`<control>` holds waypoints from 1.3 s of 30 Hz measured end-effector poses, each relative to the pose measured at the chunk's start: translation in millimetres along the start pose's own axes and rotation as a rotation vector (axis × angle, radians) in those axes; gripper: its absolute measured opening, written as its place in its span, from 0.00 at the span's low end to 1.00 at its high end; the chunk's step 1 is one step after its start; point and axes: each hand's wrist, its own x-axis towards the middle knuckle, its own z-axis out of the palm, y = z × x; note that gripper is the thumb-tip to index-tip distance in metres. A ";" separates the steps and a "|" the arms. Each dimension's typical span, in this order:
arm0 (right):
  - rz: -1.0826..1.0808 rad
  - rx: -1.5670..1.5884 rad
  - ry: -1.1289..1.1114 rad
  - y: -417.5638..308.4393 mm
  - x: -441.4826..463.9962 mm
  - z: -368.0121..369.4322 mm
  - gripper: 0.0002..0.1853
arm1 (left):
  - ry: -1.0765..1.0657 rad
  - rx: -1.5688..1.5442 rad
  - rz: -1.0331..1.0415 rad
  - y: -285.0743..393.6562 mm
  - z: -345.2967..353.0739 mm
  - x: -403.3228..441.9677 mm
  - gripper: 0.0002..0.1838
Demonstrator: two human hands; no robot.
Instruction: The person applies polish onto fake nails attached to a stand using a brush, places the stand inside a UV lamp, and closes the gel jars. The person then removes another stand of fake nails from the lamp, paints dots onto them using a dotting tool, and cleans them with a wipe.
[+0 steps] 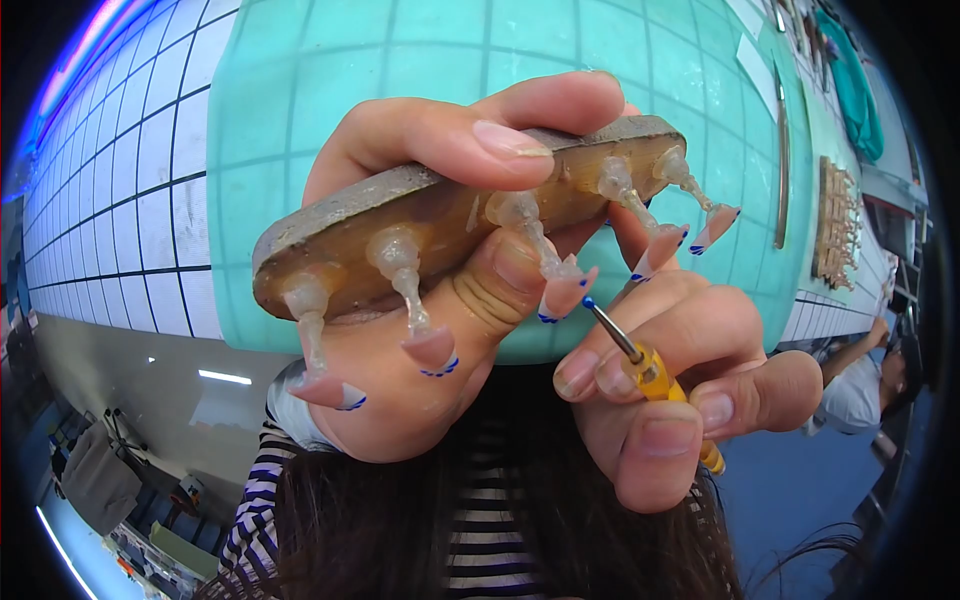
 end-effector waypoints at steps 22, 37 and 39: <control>0.129 -0.191 0.172 -13.6 9.5 -20.5 0.08 | 0.502 0.395 0.224 -15.4 46.8 8.5 0.20; 0.436 -0.415 0.231 -9.2 16.9 -13.2 0.12 | 0.907 0.321 0.178 -10.3 71.2 28.2 0.27; 0.322 -0.311 0.239 -12.5 13.4 -16.9 0.11 | 1.009 0.537 0.183 -9.6 63.1 25.0 0.26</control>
